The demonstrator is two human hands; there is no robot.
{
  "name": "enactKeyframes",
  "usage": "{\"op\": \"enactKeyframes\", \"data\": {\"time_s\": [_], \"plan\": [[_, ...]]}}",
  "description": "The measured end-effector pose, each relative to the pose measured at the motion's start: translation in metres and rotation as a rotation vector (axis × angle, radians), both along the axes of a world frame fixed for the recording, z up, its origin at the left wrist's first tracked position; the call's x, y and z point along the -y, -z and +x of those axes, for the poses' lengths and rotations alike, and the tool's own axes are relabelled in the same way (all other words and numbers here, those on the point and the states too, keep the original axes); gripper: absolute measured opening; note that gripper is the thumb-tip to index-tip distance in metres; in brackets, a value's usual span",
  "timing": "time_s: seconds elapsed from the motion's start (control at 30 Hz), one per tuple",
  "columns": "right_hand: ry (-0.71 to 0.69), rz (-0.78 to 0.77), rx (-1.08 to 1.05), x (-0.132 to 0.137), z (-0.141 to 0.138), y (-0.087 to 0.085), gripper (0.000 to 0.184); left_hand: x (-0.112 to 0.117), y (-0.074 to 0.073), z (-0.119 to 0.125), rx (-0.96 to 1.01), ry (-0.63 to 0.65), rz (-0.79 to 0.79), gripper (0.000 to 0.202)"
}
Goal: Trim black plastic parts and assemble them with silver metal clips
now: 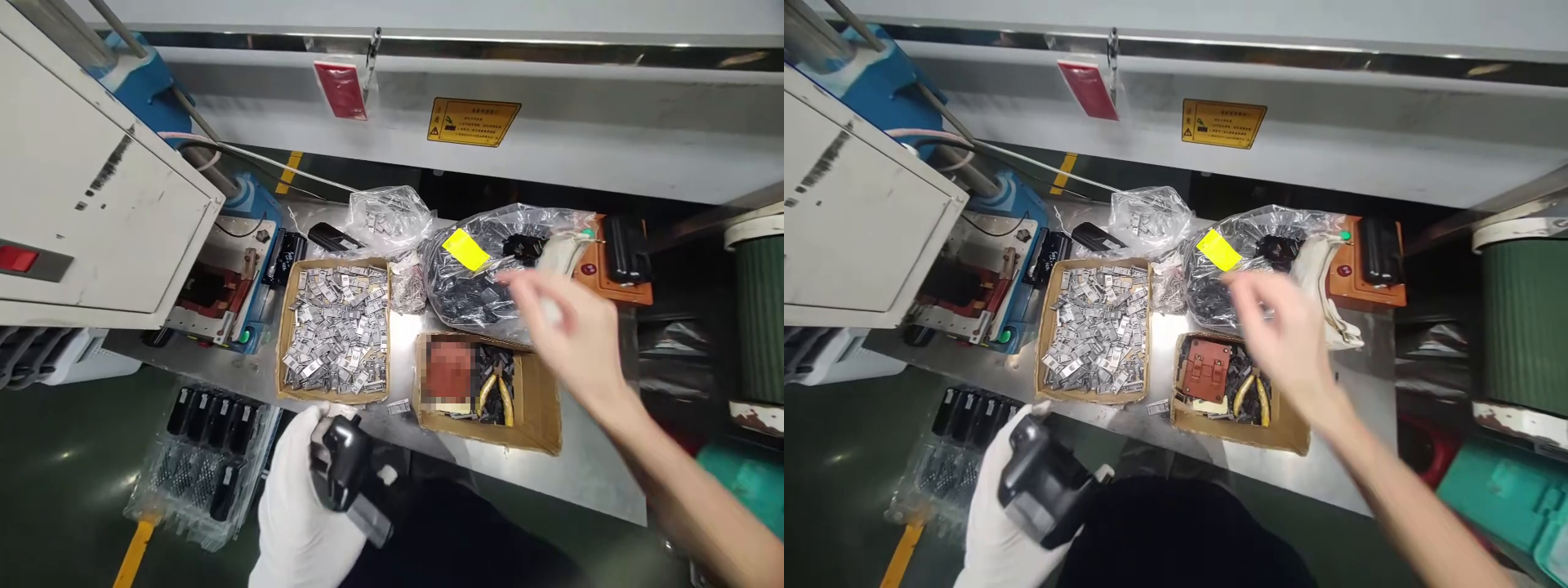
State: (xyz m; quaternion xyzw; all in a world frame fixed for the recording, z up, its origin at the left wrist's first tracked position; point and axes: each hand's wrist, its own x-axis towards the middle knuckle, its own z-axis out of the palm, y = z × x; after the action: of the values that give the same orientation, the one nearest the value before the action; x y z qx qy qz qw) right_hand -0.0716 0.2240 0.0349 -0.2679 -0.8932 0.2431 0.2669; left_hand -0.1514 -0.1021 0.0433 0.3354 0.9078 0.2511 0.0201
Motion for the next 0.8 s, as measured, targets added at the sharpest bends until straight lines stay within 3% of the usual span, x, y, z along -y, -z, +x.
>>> {"op": "enactKeyframes", "data": {"time_s": [0.07, 0.1, 0.2, 0.33, 0.53, 0.7, 0.8], "plan": [[-0.3, -0.048, -0.045, 0.067, 0.009, -0.044, 0.038, -0.001, 0.005, -0.001, -0.093, -0.009, -0.024, 0.087], [-0.346, -0.075, -0.02, 0.094, 0.011, -0.061, 0.048, -0.002, 0.007, -0.002, -0.13, -0.007, -0.035, 0.086], [-0.347, -0.184, 0.027, 0.138, 0.012, -0.085, 0.033, -0.004, 0.01, -0.006, -0.197, 0.032, -0.032, 0.081], [-0.287, -0.195, -0.006, 0.143, 0.006, -0.078, 0.02, -0.007, 0.004, -0.015, -0.356, 0.137, -0.028, 0.066], [-0.251, -0.165, -0.084, 0.149, 0.007, -0.07, 0.018, -0.011, -0.001, -0.019, -0.454, 0.148, -0.019, 0.072], [-0.252, -0.214, -0.075, 0.152, 0.01, -0.067, 0.016, -0.006, 0.003, -0.023, -0.437, 0.181, 0.007, 0.07], [-0.297, -0.247, -0.066, 0.154, 0.01, -0.062, 0.011, 0.004, 0.013, -0.027, -0.397, 0.146, 0.008, 0.078]]}}
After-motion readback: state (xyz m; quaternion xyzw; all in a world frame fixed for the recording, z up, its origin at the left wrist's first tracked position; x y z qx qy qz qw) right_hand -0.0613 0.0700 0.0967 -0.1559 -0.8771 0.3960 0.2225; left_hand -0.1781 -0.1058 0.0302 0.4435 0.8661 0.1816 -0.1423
